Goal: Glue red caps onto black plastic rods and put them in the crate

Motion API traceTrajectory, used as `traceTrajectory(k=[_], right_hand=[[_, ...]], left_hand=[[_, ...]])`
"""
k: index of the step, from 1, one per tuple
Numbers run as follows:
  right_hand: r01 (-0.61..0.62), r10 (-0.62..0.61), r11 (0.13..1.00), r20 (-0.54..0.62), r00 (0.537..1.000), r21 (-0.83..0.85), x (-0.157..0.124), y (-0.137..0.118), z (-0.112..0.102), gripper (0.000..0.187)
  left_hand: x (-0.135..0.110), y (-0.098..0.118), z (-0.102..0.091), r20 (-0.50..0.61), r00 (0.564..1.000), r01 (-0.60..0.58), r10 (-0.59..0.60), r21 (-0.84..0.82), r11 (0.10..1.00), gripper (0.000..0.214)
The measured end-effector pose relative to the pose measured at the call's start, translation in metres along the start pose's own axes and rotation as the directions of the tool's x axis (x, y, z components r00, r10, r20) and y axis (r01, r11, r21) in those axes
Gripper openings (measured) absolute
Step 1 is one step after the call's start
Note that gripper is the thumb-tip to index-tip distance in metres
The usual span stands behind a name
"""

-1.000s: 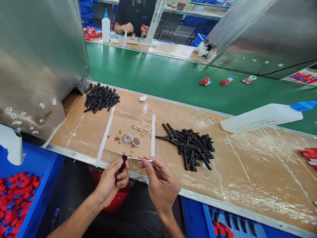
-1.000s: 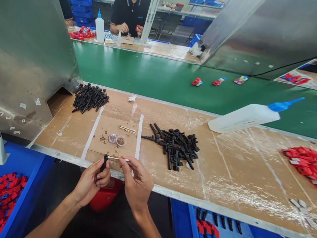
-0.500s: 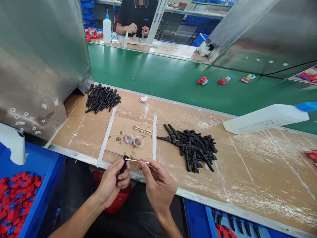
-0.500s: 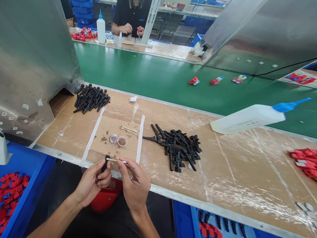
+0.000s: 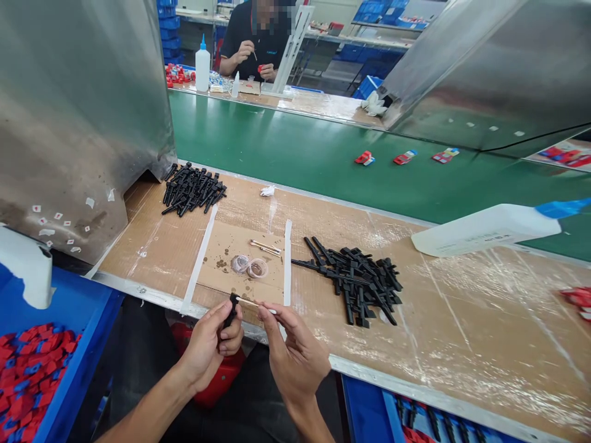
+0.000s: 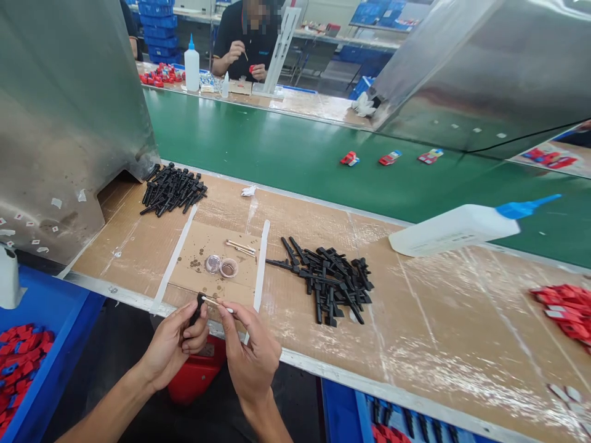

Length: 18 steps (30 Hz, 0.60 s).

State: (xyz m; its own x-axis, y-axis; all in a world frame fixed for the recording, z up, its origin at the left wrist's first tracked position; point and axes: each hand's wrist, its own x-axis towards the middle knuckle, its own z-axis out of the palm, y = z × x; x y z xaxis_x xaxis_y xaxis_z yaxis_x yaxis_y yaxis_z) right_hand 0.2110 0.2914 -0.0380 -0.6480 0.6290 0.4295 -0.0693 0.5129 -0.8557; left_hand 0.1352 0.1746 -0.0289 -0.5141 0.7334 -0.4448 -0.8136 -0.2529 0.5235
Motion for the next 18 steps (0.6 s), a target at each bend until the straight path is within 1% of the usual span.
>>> traceTrajectory(k=[2,4,10,15,18], right_hand=[[0.082,-0.082,0.995,0.010,0.997,-0.063,0.001,-0.003,-0.001,0.030],[0.130,-0.128,0.987,0.023,0.992,-0.098,0.001,-0.007,-0.002,0.033],[0.139,-0.136,0.983,0.031,0.990,-0.116,0.002,-0.014,-0.002,0.031],[0.181,-0.177,0.969,0.035,0.984,-0.165,0.003,-0.014,-0.004,0.032],[0.196,-0.194,0.967,0.027,0.981,-0.165,0.003,-0.013,-0.003,0.034]], left_hand=[[0.000,-0.001,-0.001,0.001,1.000,-0.004,0.004,-0.001,1.000,0.025],[0.000,-0.001,-0.001,-0.001,1.000,-0.006,0.006,0.007,1.000,0.025],[-0.001,-0.001,0.002,-0.017,1.000,-0.012,0.012,0.021,1.000,0.025],[-0.001,0.000,0.001,-0.010,1.000,-0.016,0.016,0.027,1.000,0.026],[0.000,-0.001,0.000,-0.008,1.000,-0.008,0.008,0.028,1.000,0.026]])
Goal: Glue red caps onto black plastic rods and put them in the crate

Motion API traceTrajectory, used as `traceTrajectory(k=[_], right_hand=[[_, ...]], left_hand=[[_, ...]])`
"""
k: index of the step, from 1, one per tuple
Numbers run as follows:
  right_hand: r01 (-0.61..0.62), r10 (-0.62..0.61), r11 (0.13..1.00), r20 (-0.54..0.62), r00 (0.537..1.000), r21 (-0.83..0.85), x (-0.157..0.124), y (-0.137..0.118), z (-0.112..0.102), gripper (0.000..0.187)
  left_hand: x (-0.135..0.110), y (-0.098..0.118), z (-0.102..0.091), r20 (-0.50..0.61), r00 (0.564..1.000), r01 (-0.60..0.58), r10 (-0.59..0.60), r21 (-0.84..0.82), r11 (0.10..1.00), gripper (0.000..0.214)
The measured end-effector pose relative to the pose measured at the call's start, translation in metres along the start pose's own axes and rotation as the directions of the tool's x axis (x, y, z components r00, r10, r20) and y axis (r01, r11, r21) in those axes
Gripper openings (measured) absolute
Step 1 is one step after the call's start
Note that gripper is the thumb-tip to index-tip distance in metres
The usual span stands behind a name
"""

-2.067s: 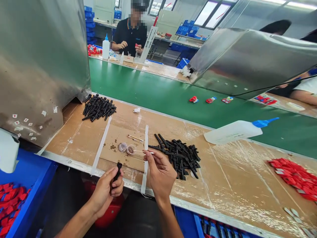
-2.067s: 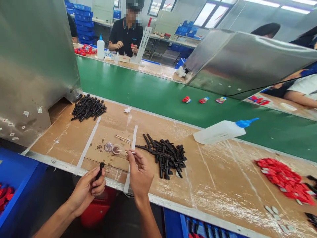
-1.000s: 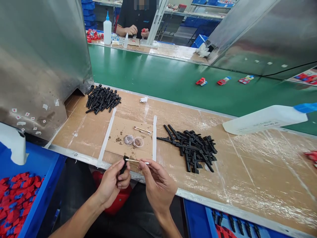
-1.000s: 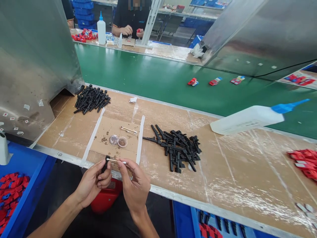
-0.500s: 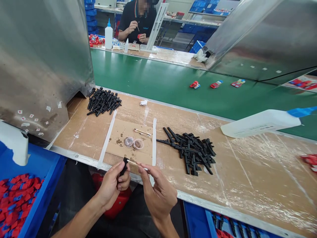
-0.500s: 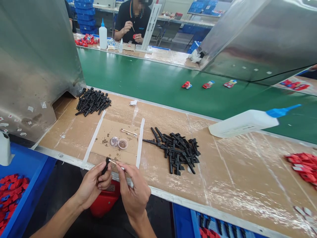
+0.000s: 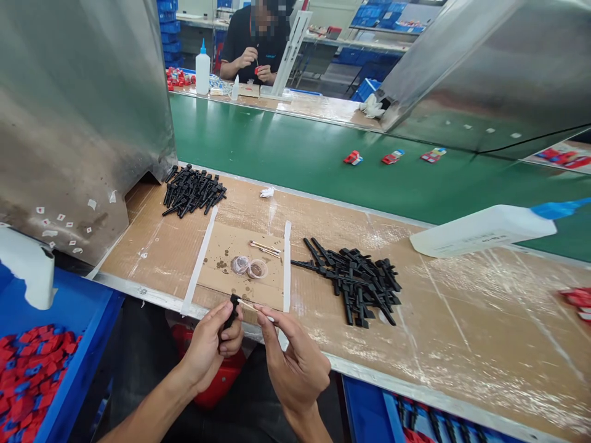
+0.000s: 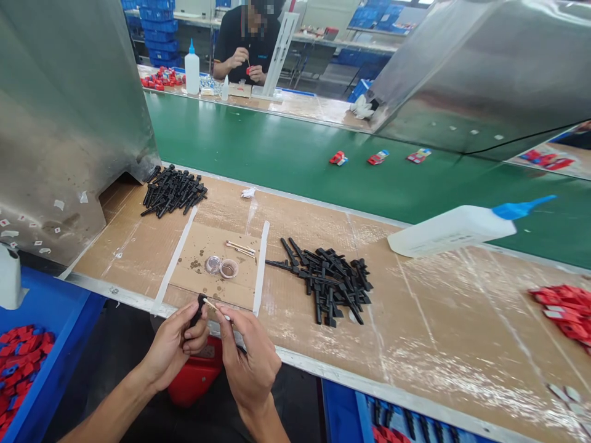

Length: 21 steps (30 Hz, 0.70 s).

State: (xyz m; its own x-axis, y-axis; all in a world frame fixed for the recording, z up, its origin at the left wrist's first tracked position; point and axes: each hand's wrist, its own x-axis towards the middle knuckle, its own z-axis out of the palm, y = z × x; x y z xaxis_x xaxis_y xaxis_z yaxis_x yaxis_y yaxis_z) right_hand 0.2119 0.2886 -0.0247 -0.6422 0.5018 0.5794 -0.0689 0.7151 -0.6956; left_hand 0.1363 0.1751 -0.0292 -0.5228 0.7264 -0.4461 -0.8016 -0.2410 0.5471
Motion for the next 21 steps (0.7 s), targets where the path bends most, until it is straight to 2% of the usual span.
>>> traceTrajectory(k=[3,6,8,10,12,14,17,19,21], right_hand=[[-0.015,0.015,0.999,0.001,1.000,0.044,-0.002,0.001,0.003,0.034],[-0.109,0.110,0.987,0.001,0.994,0.117,-0.007,0.004,0.004,0.026],[-0.225,0.236,0.955,-0.034,0.971,0.192,-0.007,0.008,0.003,0.018],[-0.328,0.360,0.909,-0.086,0.929,0.258,0.000,0.014,0.001,0.012],[-0.374,0.417,0.887,-0.122,0.901,0.272,0.012,0.023,0.001,0.012],[-0.382,0.417,0.893,-0.119,0.901,0.237,0.028,0.032,0.004,0.016],[-0.391,0.405,0.903,-0.048,0.913,0.181,0.047,0.044,0.009,0.021],[-0.390,0.395,0.911,-0.011,0.919,0.138,0.051,0.047,0.010,0.027],[-0.373,0.376,0.926,-0.052,0.925,0.066,0.046,0.043,0.006,0.034]], left_hand=[[0.001,-0.002,-0.001,-0.001,1.000,0.003,-0.003,-0.003,1.000,0.026],[0.001,-0.002,-0.002,-0.003,1.000,-0.004,0.004,-0.008,1.000,0.026],[0.000,-0.001,-0.002,-0.003,1.000,-0.007,0.007,-0.014,1.000,0.025],[-0.001,0.001,-0.001,-0.004,1.000,-0.006,0.006,-0.020,1.000,0.025],[-0.001,0.002,-0.001,0.002,1.000,-0.007,0.007,-0.031,1.000,0.025],[-0.002,0.002,0.000,0.010,1.000,-0.009,0.009,-0.047,0.999,0.026],[-0.003,0.002,0.000,0.016,1.000,0.000,0.001,-0.077,0.997,0.029],[-0.005,0.001,0.000,0.025,1.000,0.010,-0.008,-0.097,0.995,0.031],[-0.009,0.001,0.000,0.048,0.999,0.030,-0.024,-0.121,0.992,0.032]])
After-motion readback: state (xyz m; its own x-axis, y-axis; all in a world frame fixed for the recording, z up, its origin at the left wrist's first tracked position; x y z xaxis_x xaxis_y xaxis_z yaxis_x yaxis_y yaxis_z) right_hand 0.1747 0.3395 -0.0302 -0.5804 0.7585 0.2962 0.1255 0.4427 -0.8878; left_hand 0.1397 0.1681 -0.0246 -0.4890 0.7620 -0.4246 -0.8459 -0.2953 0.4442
